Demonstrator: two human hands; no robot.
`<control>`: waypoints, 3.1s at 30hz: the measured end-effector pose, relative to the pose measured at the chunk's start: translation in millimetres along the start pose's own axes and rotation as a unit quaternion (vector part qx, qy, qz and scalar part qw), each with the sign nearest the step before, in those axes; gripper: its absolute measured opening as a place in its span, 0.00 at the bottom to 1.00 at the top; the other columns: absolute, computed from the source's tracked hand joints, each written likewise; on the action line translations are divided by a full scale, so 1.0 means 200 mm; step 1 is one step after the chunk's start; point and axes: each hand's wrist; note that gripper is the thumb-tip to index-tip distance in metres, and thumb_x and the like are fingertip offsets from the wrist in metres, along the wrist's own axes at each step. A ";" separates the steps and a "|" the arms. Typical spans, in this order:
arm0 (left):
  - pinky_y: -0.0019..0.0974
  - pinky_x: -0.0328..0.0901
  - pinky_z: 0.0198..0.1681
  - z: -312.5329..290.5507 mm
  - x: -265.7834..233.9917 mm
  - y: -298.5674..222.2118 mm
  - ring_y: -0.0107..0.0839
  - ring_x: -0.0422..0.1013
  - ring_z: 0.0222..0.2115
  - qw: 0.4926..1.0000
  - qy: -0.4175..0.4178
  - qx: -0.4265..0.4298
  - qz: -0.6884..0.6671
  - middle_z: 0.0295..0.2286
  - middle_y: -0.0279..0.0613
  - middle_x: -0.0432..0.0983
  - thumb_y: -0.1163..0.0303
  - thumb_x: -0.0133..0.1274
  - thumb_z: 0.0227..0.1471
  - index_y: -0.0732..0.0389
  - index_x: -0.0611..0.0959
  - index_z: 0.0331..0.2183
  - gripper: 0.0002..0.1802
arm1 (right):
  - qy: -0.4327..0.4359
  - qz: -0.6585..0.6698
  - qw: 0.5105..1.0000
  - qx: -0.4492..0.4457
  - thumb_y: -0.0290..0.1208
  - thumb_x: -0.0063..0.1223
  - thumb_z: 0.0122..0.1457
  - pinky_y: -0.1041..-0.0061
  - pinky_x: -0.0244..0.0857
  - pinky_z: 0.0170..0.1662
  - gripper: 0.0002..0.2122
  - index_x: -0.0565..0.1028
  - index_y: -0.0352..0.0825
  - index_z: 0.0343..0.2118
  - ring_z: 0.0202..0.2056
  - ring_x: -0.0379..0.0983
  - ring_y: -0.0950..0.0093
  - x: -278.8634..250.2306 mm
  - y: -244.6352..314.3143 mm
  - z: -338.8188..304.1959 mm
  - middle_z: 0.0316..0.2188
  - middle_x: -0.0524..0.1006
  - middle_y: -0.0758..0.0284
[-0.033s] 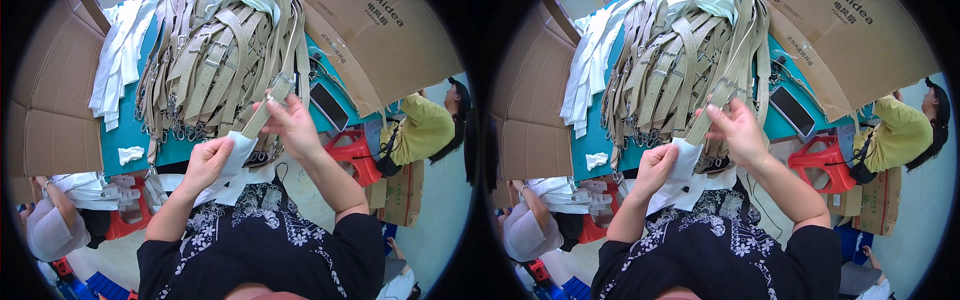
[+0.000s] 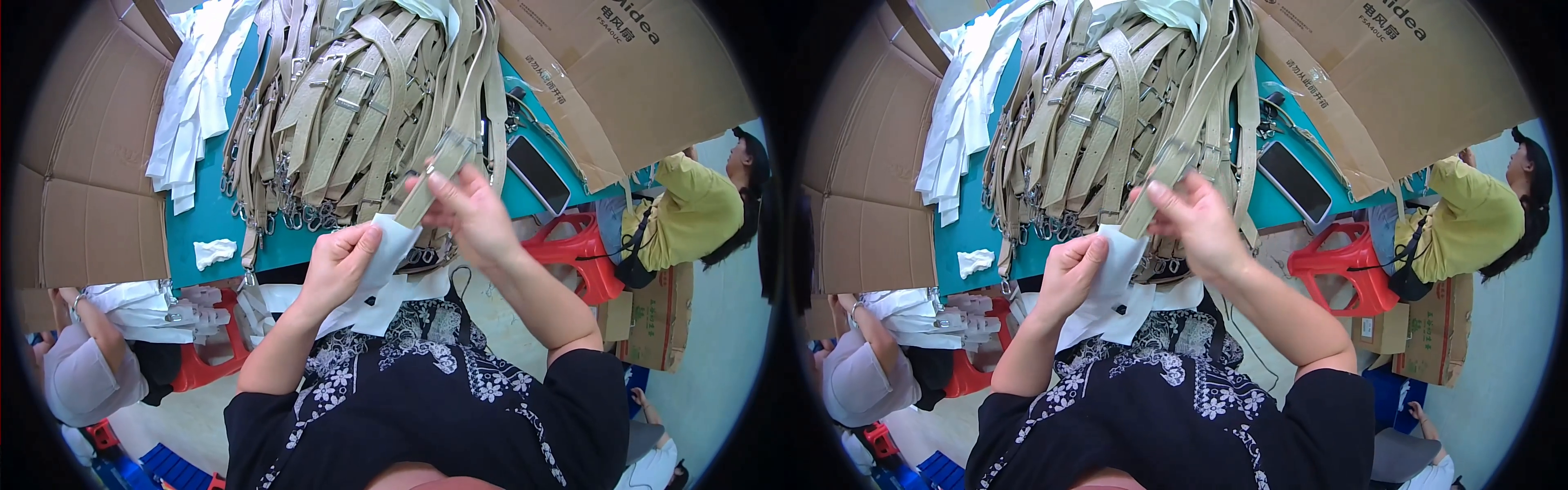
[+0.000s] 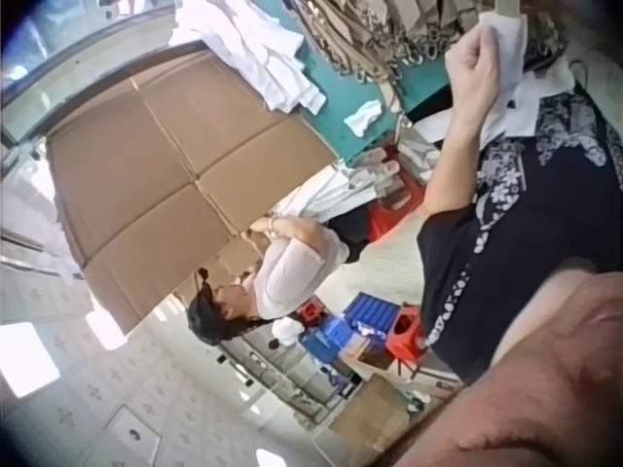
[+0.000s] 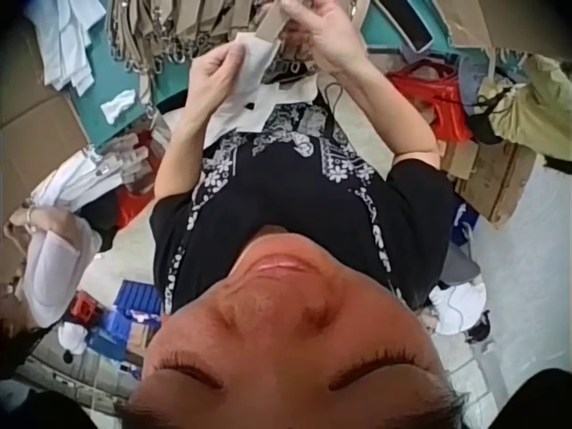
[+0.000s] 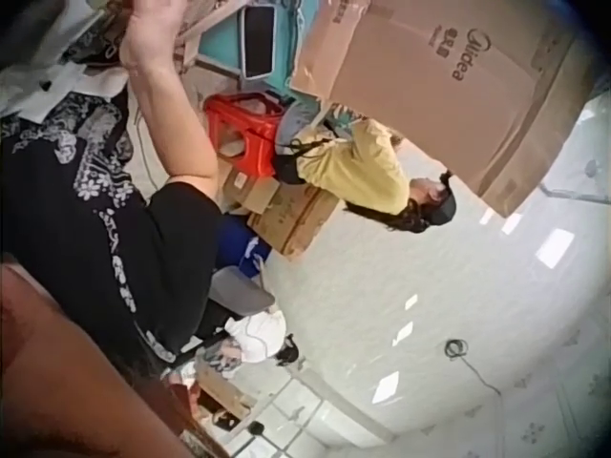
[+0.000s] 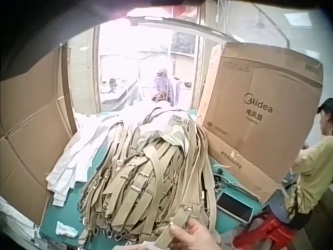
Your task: The person is wrapping individual webbing belts in white tissue paper and organizing them on a workbench.
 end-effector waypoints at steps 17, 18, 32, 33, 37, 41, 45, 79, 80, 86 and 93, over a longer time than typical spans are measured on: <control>0.23 0.62 0.33 -0.17 -0.11 0.09 0.17 0.65 0.30 0.990 -0.094 0.096 0.045 0.31 0.34 0.75 0.65 0.44 0.57 0.66 0.75 0.44 0.18 | 0.032 0.047 0.991 0.123 0.37 0.50 0.56 0.81 0.65 0.35 0.12 0.74 0.37 0.39 0.33 0.71 0.82 0.16 -0.16 -0.01 0.34 0.75 0.72; 0.23 0.62 0.33 -0.17 -0.11 0.09 0.17 0.65 0.30 0.990 -0.094 0.095 0.044 0.31 0.34 0.75 0.65 0.44 0.57 0.66 0.75 0.44 0.18 | 0.038 0.025 0.991 0.122 0.37 0.50 0.56 0.81 0.65 0.37 0.12 0.74 0.37 0.40 0.33 0.71 0.82 0.19 -0.17 -0.02 0.34 0.75 0.72; 0.25 0.62 0.38 -0.16 -0.09 0.06 0.20 0.66 0.33 0.998 -0.010 0.056 -0.001 0.33 0.36 0.74 0.60 0.37 0.59 0.68 0.74 0.44 0.22 | 0.168 -0.194 0.964 0.070 0.29 0.53 0.53 0.82 0.63 0.40 0.13 0.73 0.31 0.41 0.37 0.70 0.82 0.12 -0.15 -0.03 0.36 0.75 0.69; 0.25 0.62 0.38 -0.15 -0.08 0.06 0.20 0.66 0.33 0.998 -0.008 0.056 0.000 0.33 0.36 0.74 0.60 0.37 0.59 0.68 0.74 0.44 0.22 | 0.176 -0.268 0.945 0.070 0.29 0.53 0.53 0.81 0.63 0.41 0.14 0.73 0.30 0.42 0.37 0.70 0.81 0.11 -0.18 -0.01 0.38 0.75 0.68; 0.24 0.62 0.37 -0.15 -0.12 0.10 0.19 0.66 0.32 0.997 -0.004 0.061 0.036 0.32 0.35 0.74 0.59 0.37 0.59 0.68 0.74 0.44 0.23 | 0.148 -0.121 0.981 0.033 0.33 0.53 0.54 0.80 0.64 0.41 0.13 0.73 0.31 0.40 0.38 0.70 0.80 0.11 -0.18 -0.02 0.39 0.74 0.66; 0.23 0.62 0.33 -0.19 -0.15 0.06 0.17 0.65 0.29 0.998 -0.012 0.029 0.061 0.29 0.33 0.74 0.58 0.38 0.59 0.68 0.76 0.41 0.23 | 0.039 -0.102 0.992 0.069 0.34 0.54 0.53 0.79 0.64 0.42 0.11 0.75 0.33 0.36 0.38 0.70 0.79 0.12 -0.14 0.03 0.38 0.74 0.67; 0.25 0.56 0.22 -0.22 -0.16 -0.05 0.17 0.58 0.19 0.987 -0.077 0.061 0.126 0.17 0.27 0.67 0.60 0.40 0.58 0.65 0.79 0.34 0.19 | 0.134 -0.158 0.978 -0.027 0.34 0.53 0.54 0.81 0.63 0.41 0.13 0.73 0.32 0.40 0.38 0.68 0.81 0.27 -0.30 -0.10 0.35 0.73 0.72; 0.22 0.55 0.26 -0.40 -0.70 0.22 0.15 0.59 0.22 0.996 -0.036 0.010 0.078 0.20 0.26 0.67 0.56 0.43 0.56 0.64 0.78 0.26 0.20 | 0.186 0.157 0.950 -0.198 0.45 0.28 0.63 0.61 0.56 0.52 0.21 0.60 0.33 0.50 0.43 0.66 0.66 0.41 0.15 -0.04 0.38 0.71 0.64; 0.22 0.55 0.26 -0.39 -0.69 0.21 0.15 0.59 0.22 0.996 -0.032 0.011 0.077 0.20 0.26 0.67 0.56 0.43 0.56 0.64 0.78 0.26 0.20 | 0.184 0.130 0.955 -0.194 0.45 0.28 0.63 0.60 0.56 0.51 0.21 0.60 0.34 0.49 0.43 0.67 0.66 0.46 0.11 -0.05 0.39 0.71 0.64; 0.22 0.52 0.23 -0.34 -0.67 0.17 0.16 0.55 0.20 0.988 -0.062 0.032 0.136 0.19 0.25 0.63 0.56 0.41 0.57 0.62 0.75 0.23 0.21 | 0.197 0.234 0.942 -0.140 0.46 0.29 0.63 0.58 0.59 0.49 0.20 0.61 0.35 0.48 0.44 0.67 0.64 0.53 0.16 -0.05 0.39 0.71 0.63; 0.23 0.56 0.26 -0.34 -0.71 0.22 0.16 0.57 0.22 0.997 -0.028 0.041 0.067 0.20 0.24 0.64 0.55 0.40 0.58 0.66 0.77 0.32 0.22 | 0.206 0.166 0.954 -0.141 0.45 0.29 0.63 0.65 0.60 0.50 0.19 0.62 0.34 0.47 0.44 0.68 0.66 0.64 0.13 -0.03 0.38 0.71 0.63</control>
Point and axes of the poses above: each hand's wrist, its own z-axis towards the middle knuckle, its own x-axis out of the palm, y = z × x
